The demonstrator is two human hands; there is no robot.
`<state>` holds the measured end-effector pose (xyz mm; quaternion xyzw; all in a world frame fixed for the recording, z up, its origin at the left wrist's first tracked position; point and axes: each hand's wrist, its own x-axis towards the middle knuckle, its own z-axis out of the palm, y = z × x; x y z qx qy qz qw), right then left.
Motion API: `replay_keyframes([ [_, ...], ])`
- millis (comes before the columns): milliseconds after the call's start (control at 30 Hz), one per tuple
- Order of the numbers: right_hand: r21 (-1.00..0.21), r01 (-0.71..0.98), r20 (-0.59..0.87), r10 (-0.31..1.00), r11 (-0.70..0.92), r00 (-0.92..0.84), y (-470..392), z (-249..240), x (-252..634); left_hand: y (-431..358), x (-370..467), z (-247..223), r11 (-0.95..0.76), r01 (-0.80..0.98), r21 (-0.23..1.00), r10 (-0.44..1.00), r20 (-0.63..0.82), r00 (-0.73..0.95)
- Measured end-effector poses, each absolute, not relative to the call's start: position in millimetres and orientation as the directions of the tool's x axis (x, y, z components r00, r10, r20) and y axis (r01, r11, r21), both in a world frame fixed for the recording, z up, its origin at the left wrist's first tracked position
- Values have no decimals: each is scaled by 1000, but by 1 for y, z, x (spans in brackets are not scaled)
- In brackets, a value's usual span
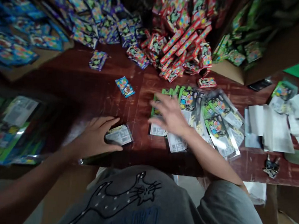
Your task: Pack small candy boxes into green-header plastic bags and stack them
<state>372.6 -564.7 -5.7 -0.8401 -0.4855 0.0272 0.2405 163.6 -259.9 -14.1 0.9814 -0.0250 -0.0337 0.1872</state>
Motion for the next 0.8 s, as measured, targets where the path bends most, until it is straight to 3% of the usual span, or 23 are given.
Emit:
replay_keyframes([
  [100, -360, 519, 205, 477, -775, 855, -615, 6, 455, -288, 251, 2, -928, -85, 362, -75, 43, 996],
  [167, -264, 265, 89, 251, -927, 964, -636, 5, 500, -316, 320, 7, -900, -40, 434, 19, 131, 991],
  [233, -193, 99, -58, 113, -976, 992, -645, -1, 526, -340, 385, 3, -851, 46, 523, 142, 144, 979],
  [333, -209, 64, -127, 92, -976, 988, -652, -7, 541, -362, 445, -8, -786, 178, 592, 290, 99, 952],
  [433, -225, 112, 38, 106, -968, 994, -664, -4, 557, -368, 457, -12, -771, 239, 591, 339, 62, 939],
  [533, -113, 98, 136, 83, -989, 987, -679, 1, 596, -363, 448, -7, -768, 278, 577, 339, -1, 941],
  [700, 14, 132, 37, 132, -991, 991, -686, 11, 665, -349, 410, 6, -823, 313, 474, 335, -40, 942],
  [800, 61, 149, 63, 152, -987, 986, -681, 20, 674, -339, 370, 8, -740, 322, 590, 325, -105, 940],
])
